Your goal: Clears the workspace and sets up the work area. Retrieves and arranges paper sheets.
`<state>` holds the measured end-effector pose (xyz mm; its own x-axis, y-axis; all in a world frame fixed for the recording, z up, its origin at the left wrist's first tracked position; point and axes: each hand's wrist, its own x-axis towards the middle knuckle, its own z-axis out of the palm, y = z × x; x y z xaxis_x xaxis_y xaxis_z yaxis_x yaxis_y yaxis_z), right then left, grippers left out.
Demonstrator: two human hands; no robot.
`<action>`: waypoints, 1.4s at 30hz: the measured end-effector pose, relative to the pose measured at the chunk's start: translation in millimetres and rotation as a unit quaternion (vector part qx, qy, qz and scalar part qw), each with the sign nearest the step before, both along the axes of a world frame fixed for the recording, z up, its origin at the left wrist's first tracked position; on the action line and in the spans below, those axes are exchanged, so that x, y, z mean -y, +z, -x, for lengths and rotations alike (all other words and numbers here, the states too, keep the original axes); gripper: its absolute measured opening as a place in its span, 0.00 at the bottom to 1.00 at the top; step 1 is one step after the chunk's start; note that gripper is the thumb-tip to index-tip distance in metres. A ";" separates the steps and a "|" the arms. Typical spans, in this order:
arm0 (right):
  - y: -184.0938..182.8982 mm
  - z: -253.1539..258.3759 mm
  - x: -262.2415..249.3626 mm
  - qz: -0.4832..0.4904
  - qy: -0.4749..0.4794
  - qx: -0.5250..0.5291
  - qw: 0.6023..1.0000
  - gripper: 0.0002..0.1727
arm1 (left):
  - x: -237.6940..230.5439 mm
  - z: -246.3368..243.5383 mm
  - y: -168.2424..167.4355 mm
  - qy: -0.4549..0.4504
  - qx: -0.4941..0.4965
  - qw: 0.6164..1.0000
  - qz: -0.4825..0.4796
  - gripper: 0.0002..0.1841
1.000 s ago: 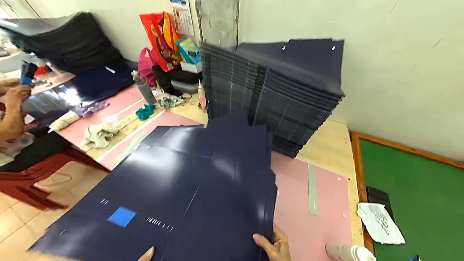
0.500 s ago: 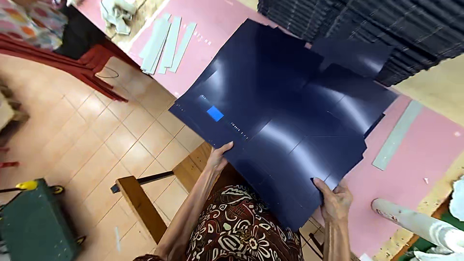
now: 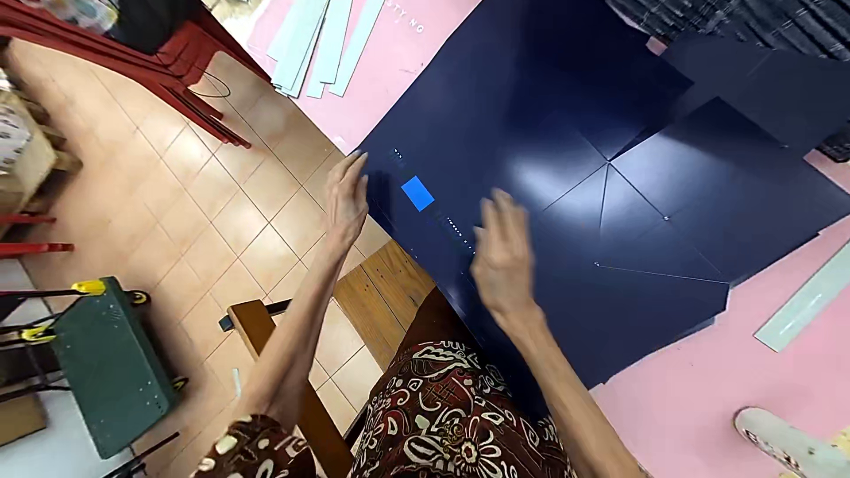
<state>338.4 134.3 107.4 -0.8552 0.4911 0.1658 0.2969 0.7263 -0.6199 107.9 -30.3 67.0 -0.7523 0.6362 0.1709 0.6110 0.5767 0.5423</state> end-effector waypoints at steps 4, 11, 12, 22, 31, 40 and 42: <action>-34.3 124.7 29.9 -0.064 0.124 0.030 0.990 0.30 | -26.3 48.3 -14.0 -0.180 -0.027 0.980 0.077 0.24; -67.7 160.2 42.1 -0.044 0.116 0.149 0.981 0.51 | -20.1 54.7 -22.5 -0.233 -0.011 0.962 0.141 0.28; -69.2 154.7 41.4 -0.055 0.115 0.148 0.981 0.52 | -21.6 54.4 -23.9 -0.228 -0.023 0.962 0.148 0.28; -71.0 74.7 47.3 -0.081 0.086 0.138 0.983 0.53 | -37.5 51.8 -6.6 -0.207 -0.011 0.950 0.235 0.30; -60.8 -6.4 50.9 -0.091 0.061 0.129 0.985 0.51 | -47.7 49.6 0.7 -0.189 -0.005 0.943 0.274 0.29; -12.0 -72.3 3.6 0.050 -0.092 -0.025 0.994 0.32 | -60.1 57.3 22.9 -0.172 0.015 0.951 0.255 0.20; 6.6 -114.6 -19.7 0.048 -0.278 -0.111 0.953 0.21 | -65.7 65.9 24.7 -0.109 0.019 0.975 0.191 0.15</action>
<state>453.0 154.0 113.9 -0.4073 0.8803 0.2433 0.4730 0.4312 -0.7683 42.1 35.4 91.7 -0.5927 0.7942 -0.1344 0.7258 0.5989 0.3385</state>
